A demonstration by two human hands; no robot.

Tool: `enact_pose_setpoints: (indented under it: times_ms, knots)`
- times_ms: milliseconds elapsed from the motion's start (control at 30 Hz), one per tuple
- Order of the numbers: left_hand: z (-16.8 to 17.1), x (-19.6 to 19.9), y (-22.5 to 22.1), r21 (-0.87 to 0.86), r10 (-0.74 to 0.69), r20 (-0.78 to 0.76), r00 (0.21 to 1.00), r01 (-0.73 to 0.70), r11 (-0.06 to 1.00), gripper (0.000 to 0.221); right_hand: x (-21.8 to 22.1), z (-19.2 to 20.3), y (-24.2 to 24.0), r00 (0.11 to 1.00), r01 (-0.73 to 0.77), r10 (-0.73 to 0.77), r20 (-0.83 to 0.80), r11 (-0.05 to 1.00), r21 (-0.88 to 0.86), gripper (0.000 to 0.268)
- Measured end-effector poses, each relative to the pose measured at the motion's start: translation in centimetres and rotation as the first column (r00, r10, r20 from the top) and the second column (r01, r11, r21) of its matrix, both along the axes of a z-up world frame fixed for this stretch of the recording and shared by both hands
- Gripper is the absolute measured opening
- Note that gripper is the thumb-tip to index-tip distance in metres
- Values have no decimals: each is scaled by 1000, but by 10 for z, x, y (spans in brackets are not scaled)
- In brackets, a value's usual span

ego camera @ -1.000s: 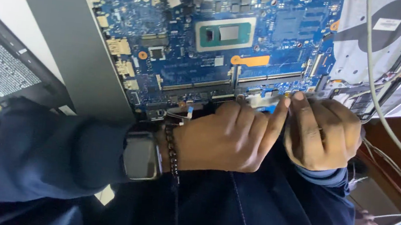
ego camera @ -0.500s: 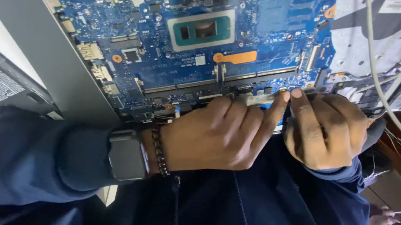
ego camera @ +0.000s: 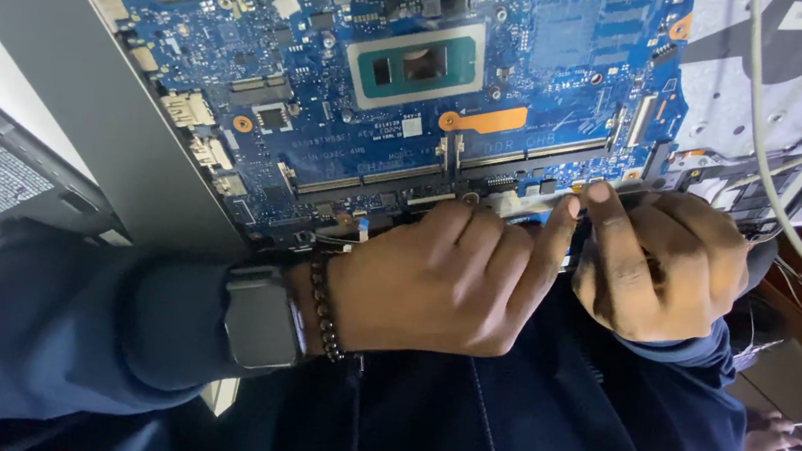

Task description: Connecting ribbon cables and components to a laptop motherboard during a repair.

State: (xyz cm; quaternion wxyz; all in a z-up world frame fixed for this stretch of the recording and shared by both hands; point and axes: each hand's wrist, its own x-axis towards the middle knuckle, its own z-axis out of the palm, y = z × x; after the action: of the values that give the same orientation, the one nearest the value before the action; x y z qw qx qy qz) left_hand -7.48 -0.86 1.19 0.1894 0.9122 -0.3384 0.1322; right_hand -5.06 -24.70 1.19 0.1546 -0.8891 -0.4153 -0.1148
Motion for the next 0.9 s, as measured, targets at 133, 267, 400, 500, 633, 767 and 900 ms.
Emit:
enact_pose_setpoints:
  times_ms: [133,267,400,500,633,767,900]
  knots:
    - [2,3,2,14,-8,-5,1000,8,1000,28,-2,-1,2,999,17,-16,30,1000,-25,14]
    - [0,1,1,19,11,15,1000,-11,1000,29,0,-1,7,998,28,-27,60,999,-19,12]
    - [-3,-3,-1,-15,9,4,1000,-9,1000,30,0,2,6,999,24,-21,45,997,-68,12]
    - [-2,-3,-1,-14,29,2,1000,-29,999,27,13,7,13,994,-69,72,79,997,-38,11]
    - [1,-2,0,-22,13,-21,1000,-14,1000,28,20,17,13,989,-104,109,96,993,-56,15]
    - [-1,-5,-1,-48,5,-1,1000,-5,999,29,25,24,16,980,-140,155,124,983,-120,19]
    - [3,-2,1,-45,15,11,1000,-14,999,28,27,27,19,982,-148,162,94,980,-134,15]
